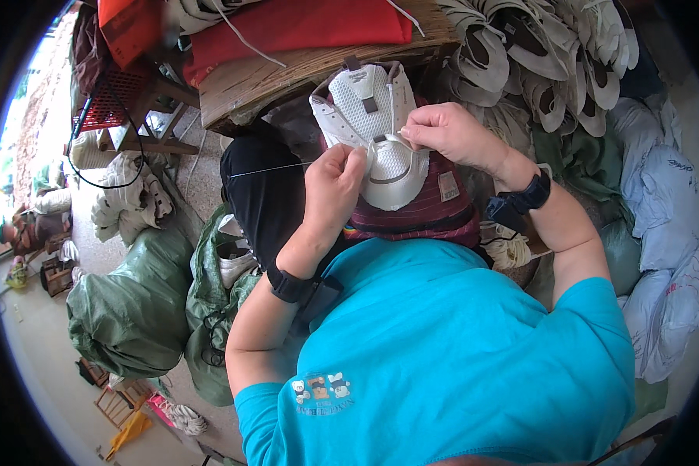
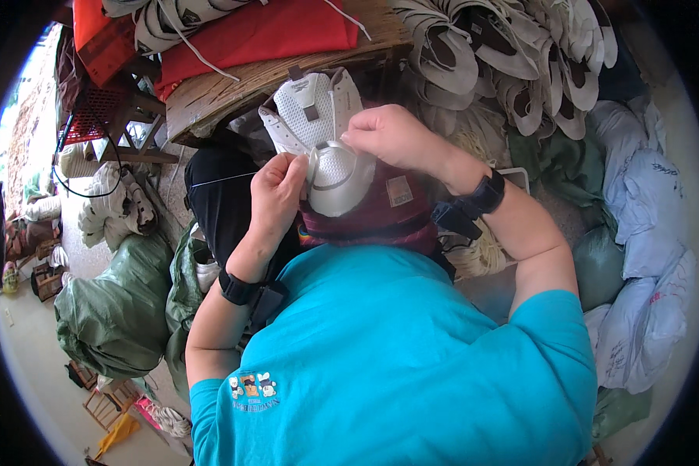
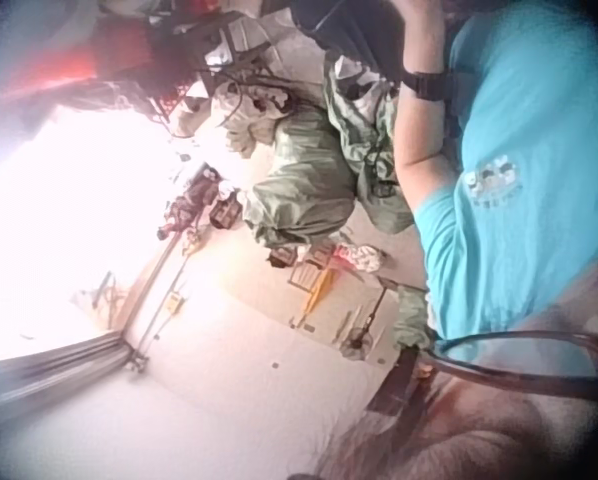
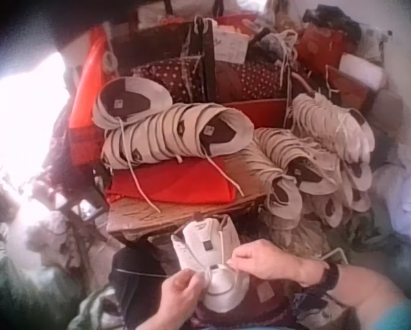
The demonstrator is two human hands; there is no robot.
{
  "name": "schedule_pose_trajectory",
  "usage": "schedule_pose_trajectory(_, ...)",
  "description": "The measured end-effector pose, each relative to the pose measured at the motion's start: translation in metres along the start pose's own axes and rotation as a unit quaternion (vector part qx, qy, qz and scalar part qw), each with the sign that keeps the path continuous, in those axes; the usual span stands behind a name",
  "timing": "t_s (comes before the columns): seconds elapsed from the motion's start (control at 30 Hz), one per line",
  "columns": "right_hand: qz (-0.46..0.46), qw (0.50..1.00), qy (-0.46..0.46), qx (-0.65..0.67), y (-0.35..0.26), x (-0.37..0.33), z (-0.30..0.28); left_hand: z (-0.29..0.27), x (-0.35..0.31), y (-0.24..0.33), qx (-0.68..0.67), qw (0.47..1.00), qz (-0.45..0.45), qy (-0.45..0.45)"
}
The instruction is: The person sits on the floor and laces a white sneaker by hand. They thread the laces through the eyelets, pull them tight, and tie a knot. The person then picks up a second shoe and begins the same lacing process.
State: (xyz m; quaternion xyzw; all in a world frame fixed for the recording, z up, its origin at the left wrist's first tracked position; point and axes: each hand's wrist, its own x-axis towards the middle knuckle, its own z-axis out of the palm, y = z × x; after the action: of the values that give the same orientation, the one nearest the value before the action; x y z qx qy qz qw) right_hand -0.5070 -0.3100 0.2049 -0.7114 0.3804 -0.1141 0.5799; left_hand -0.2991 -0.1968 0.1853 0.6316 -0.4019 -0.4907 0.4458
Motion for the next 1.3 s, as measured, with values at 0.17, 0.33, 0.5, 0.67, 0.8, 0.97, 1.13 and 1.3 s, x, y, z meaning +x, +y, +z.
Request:
schedule_pose_trajectory(0.17,-0.14,0.943,0.092,-0.286,-0.021,-0.001,0.005,-0.004,0.006,0.007,-0.069,0.997,-0.045,-0.005)
schedule_pose_trajectory(0.33,-0.183,0.87,0.074,-0.451,-0.026,0.001,0.014,0.002,0.003,0.007,0.098,0.995,0.031,0.005)
schedule_pose_trajectory(0.5,-0.295,0.806,0.05,-0.511,-0.053,-0.003,-0.008,-0.022,0.013,0.019,0.395,0.836,0.381,0.016)
schedule_pose_trajectory(0.67,-0.292,0.83,-0.03,-0.475,-0.062,0.023,-0.018,-0.035,0.024,0.062,0.48,0.796,0.361,-0.082)
schedule_pose_trajectory(0.8,-0.204,0.843,-0.15,-0.475,-0.078,0.037,-0.026,-0.034,0.031,0.069,0.539,0.766,0.327,-0.127)
schedule_pose_trajectory(0.97,-0.186,0.837,-0.192,-0.478,-0.081,0.044,-0.029,-0.035,0.036,0.061,0.505,0.772,0.363,-0.128)
schedule_pose_trajectory(1.13,-0.223,0.85,-0.157,-0.45,-0.072,0.043,-0.028,-0.041,0.039,0.054,0.427,0.813,0.368,-0.148)
schedule_pose_trajectory(1.3,-0.311,0.858,-0.079,-0.401,-0.049,0.04,-0.025,-0.037,0.04,0.047,0.393,0.845,0.346,-0.105)
